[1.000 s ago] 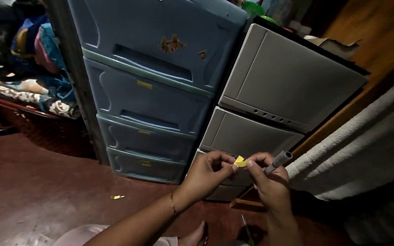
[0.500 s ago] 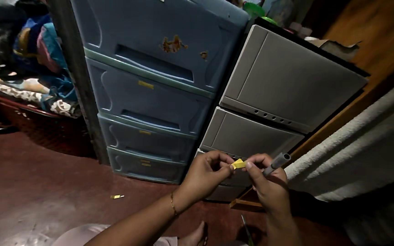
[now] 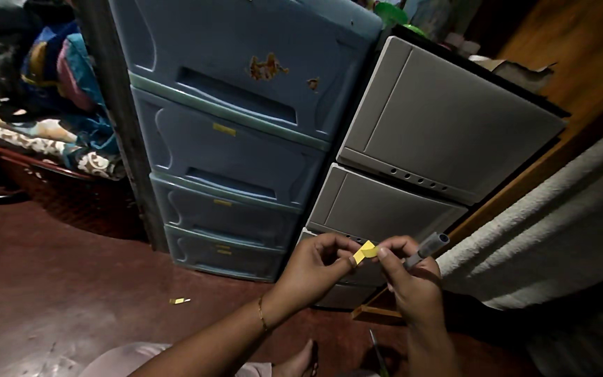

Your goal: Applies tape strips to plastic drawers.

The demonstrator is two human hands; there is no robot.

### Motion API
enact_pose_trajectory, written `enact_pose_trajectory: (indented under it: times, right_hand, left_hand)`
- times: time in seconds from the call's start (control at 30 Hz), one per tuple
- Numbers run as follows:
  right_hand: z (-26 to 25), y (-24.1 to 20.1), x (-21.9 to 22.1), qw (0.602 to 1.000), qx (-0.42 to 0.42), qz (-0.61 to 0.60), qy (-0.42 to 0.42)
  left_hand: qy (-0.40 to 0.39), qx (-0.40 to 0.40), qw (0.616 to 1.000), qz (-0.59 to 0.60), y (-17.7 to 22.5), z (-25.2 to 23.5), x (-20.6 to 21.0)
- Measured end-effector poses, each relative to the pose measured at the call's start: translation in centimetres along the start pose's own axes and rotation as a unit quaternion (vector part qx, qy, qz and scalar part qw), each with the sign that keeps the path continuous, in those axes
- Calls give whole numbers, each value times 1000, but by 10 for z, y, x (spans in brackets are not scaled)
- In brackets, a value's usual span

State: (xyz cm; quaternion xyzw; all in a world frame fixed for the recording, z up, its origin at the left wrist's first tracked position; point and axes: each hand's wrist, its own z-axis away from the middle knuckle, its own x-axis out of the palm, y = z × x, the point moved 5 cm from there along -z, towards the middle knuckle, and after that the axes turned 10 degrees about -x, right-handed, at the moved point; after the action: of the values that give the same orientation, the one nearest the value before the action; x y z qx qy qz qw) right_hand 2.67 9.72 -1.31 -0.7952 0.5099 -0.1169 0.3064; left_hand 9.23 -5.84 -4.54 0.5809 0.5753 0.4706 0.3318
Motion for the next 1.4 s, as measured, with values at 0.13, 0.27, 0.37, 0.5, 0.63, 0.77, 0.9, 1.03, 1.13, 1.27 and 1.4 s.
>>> enact_pose_trajectory:
  times: [0.13, 0.27, 0.37, 0.5, 0.63, 0.77, 0.9, 1.03, 1.13, 1.27, 1.4]
  right_hand:
    - [-2, 2, 0, 998, 34, -50, -5]
    - [-1, 8, 0, 991, 74, -113, -16]
    - [0, 9, 2, 990, 88, -110, -19]
    - [4, 11, 1, 993, 58, -96, -29]
    - [7, 5, -2, 996, 12, -69, -49]
    - [7, 0, -2, 995, -16, -44, -92]
    - [6, -2, -1, 996, -10, -23, -84]
    - [7, -2, 2, 999, 29, -10, -40]
    - [9, 1, 4, 998, 58, -20, -7]
    - [11, 1, 7, 997, 76, -20, 11]
    - [13, 3, 7, 987, 131, -87, 14]
  left_hand:
    - [-61, 28, 997, 28, 0, 1, 2]
    - [-90, 44, 995, -4, 4, 2, 5]
    - [-90, 81, 992, -45, 3, 1, 4]
    - [-67, 94, 991, -64, -1, 1, 2]
    - [-18, 170, 969, -180, 5, 3, -4]
    - [10, 193, 938, -289, 10, 4, -7]
    - [-8, 184, 932, -313, 15, 5, -4]
    - [-28, 142, 952, -270, 17, 6, -2]
    - [-19, 155, 957, -242, 17, 6, -3]
    - [9, 225, 929, -293, 21, 9, -3]
    - [48, 270, 902, -333, 21, 12, -3]
